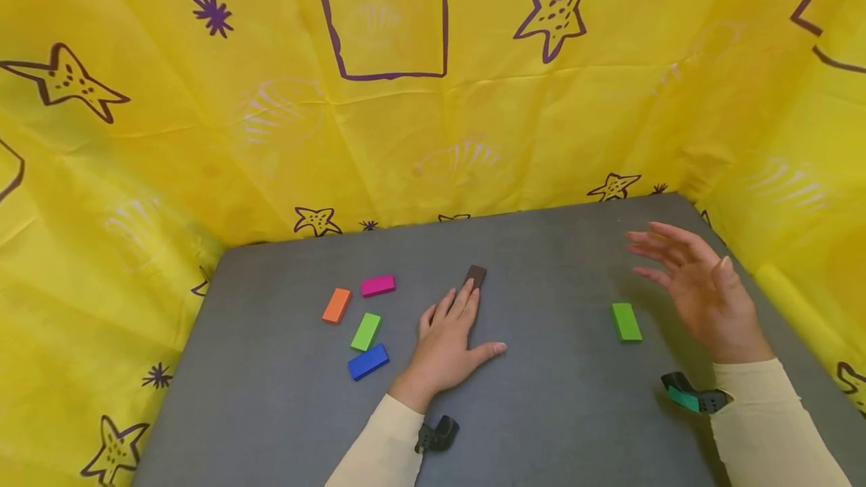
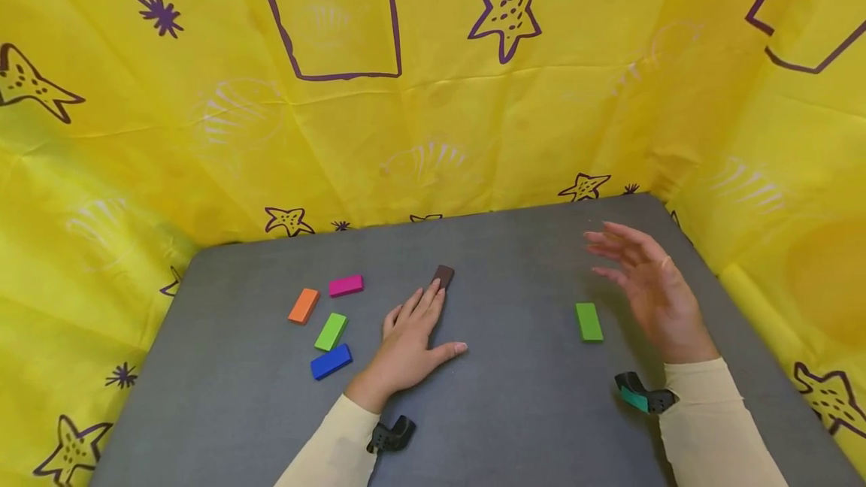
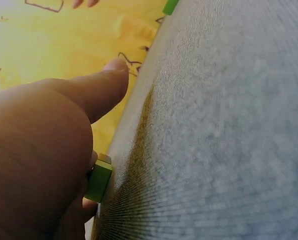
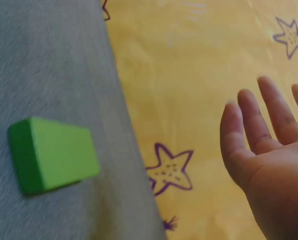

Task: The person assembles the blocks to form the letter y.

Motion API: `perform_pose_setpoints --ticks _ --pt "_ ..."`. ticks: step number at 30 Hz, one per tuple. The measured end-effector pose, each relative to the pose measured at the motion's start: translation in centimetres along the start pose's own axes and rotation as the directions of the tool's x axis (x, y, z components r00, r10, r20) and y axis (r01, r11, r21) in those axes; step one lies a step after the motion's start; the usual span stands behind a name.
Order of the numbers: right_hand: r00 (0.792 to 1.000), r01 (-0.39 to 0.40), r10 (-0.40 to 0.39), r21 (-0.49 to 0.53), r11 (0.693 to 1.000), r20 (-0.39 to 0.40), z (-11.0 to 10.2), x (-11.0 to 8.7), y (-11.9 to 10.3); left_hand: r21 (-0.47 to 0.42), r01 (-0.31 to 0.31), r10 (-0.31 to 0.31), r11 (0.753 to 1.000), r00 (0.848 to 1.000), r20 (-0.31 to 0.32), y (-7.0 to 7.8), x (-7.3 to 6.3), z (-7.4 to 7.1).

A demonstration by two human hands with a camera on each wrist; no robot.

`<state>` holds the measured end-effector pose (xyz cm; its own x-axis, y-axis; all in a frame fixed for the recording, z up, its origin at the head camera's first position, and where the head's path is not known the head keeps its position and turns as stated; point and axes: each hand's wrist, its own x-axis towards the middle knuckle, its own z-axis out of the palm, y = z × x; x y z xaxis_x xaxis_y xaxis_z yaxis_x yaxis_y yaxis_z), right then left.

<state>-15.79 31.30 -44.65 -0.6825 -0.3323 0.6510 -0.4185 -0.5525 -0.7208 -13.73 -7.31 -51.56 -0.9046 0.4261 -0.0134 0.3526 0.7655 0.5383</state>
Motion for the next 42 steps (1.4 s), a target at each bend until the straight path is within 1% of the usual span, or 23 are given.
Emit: perform_pose_setpoints --ticks 3,8,12,15,18,19,21,24,26,28,30,31,33,36,38,42 --pt "1.0 -0.011 0.011 0.003 1.0 -0.007 -0.9 -1.0 0.1 -0.009 0.004 -0.004 1.0 1.0 -0.017 0.1 -0.1 0.3" --pt "0.997 -0.068 0.067 -0.031 0.997 -0.039 -2.2 -3.2 0.5 -0.041 0.008 -0.009 0.999 1.0 -0.024 0.0 -0.2 0.4" --pt "0.991 -0.115 0.11 -0.061 0.992 -0.077 -3.1 -5.2 1.2 -0.082 -0.009 0.004 0.997 0.998 -0.059 -0.1 -0.1 0.3" --pt "0.981 -0.166 0.156 -0.088 0.982 -0.114 -3.6 -6.5 1.6 -0.095 -0.02 0.013 0.995 0.997 -0.074 -0.2 0.0 0.3" --pt "0.961 -0.244 0.221 -0.133 0.961 -0.168 -4.0 -7.5 1.8 -0.065 -0.012 0.008 0.998 0.999 -0.051 -0.3 0.1 0.3" --pt "0.949 -0.279 0.248 -0.149 0.949 -0.194 -4.1 -7.7 1.9 -0.052 -0.012 0.009 0.999 0.999 -0.044 -0.3 0.1 0.3" --pt "0.932 -0.332 0.29 -0.184 0.925 -0.219 -4.3 -8.0 2.0 -0.027 -0.009 0.008 1.0 0.999 -0.032 -0.4 0.1 0.3" --pt "0.903 -0.408 0.348 -0.248 0.879 -0.251 -4.4 -8.0 1.9 -0.001 -0.013 0.013 1.0 1.0 -0.023 -0.5 0.1 0.3" --pt "0.881 -0.46 0.392 -0.293 0.838 -0.264 -4.2 -8.0 1.8 0.008 -0.012 0.012 1.0 1.0 -0.016 -0.5 0.2 0.3" --pt "0.85 -0.523 0.441 -0.354 0.776 -0.288 -4.2 -8.0 1.7 0.009 -0.016 0.016 1.0 1.0 -0.017 -0.6 0.2 0.4" --pt "0.828 -0.56 0.477 -0.415 0.717 -0.294 -4.1 -7.9 1.7 0.011 -0.017 0.017 1.0 1.0 -0.016 -0.7 0.2 0.4" --pt "0.818 -0.574 0.493 -0.443 0.688 -0.295 -4.0 -7.9 1.7 0.012 -0.018 0.018 1.0 1.0 -0.016 -0.7 0.2 0.4" --pt "0.807 -0.586 0.516 -0.504 0.635 -0.287 -4.0 -7.8 1.8 0.013 -0.021 0.021 1.0 1.0 -0.016 -0.7 0.2 0.5" --pt "0.791 -0.59 0.55 -0.569 0.572 -0.267 -3.7 -7.6 1.8 0.022 -0.024 0.024 0.999 1.0 -0.012 -0.7 0.3 0.4" --pt "0.781 -0.589 0.573 -0.595 0.547 -0.247 -3.7 -7.5 1.8 0.031 -0.026 0.026 0.999 1.0 -0.01 -0.7 0.3 0.4" --pt "0.763 -0.591 0.608 -0.62 0.516 -0.221 -3.9 -7.6 1.8 0.038 -0.031 0.031 0.999 1.0 -0.005 -0.7 0.2 0.4"
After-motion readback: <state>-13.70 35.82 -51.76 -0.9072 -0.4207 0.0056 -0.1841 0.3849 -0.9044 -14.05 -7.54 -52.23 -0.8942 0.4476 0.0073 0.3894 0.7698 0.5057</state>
